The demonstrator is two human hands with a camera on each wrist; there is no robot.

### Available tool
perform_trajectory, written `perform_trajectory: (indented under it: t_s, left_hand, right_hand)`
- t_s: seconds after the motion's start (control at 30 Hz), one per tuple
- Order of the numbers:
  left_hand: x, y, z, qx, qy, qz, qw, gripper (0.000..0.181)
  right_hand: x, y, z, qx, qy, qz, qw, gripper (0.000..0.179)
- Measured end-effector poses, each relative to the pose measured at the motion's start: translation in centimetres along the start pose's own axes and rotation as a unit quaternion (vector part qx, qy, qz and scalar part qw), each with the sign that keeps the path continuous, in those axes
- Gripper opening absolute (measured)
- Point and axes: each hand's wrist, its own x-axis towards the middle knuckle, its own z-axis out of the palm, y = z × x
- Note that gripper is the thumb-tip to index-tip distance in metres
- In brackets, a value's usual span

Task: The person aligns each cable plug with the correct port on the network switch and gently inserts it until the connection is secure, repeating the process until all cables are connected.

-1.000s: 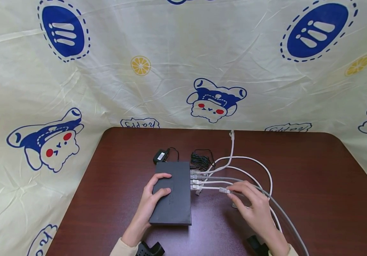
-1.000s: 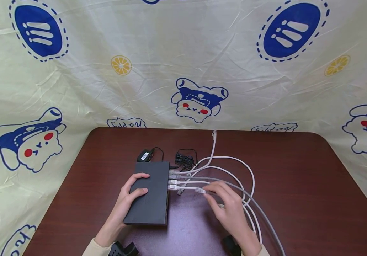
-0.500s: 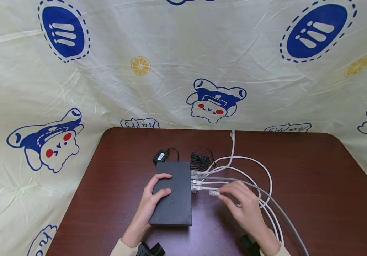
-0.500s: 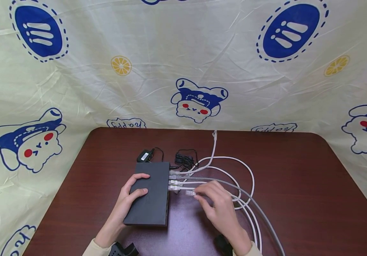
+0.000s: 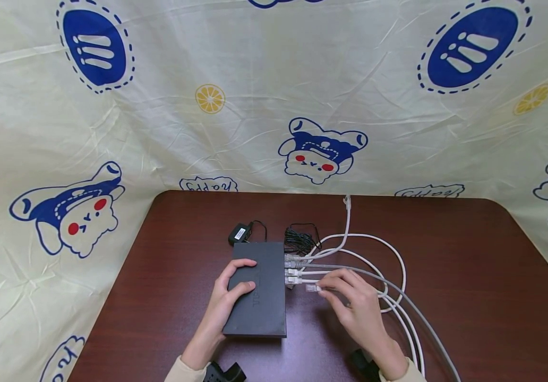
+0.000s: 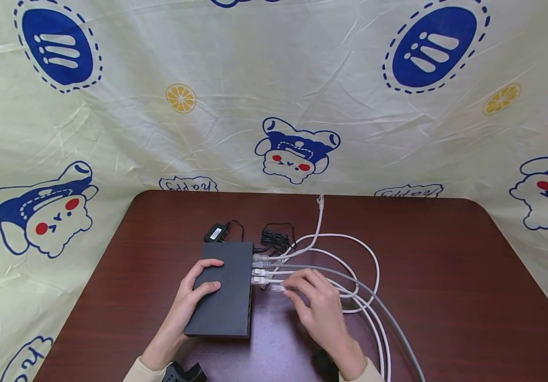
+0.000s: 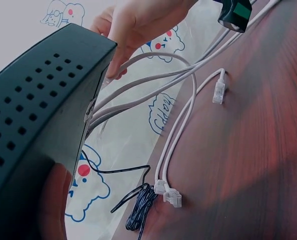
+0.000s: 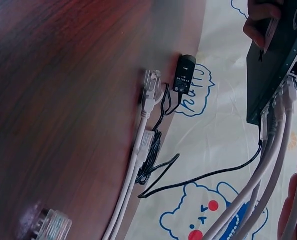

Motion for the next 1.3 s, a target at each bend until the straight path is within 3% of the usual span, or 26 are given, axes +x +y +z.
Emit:
perform_trajectory:
  t_s: [0.43, 0.8, 1.3]
  left_hand:
    - [0.0, 0.0, 0.2, -0.004, -0.005, 0.003, 1.0000, 0.036]
    - [0.0, 0.1, 0.2, -0.008, -0.008, 0.002, 0.9999, 0.036]
    - [0.0, 0.1, 0.3, -0.011, -0.013, 0.004, 0.9998, 0.036]
  right_hand:
    - [0.2, -0.6, 0.9, -0.013, -0.026, -0.007, 0.9996, 0.005]
    - [0.7, -0.6, 1.4, -0.003, -0.022, -0.027, 0.9994, 0.011]
    - [0.8, -0.9, 1.8, 0.017, -0.044, -0.008, 0.9989, 0.007]
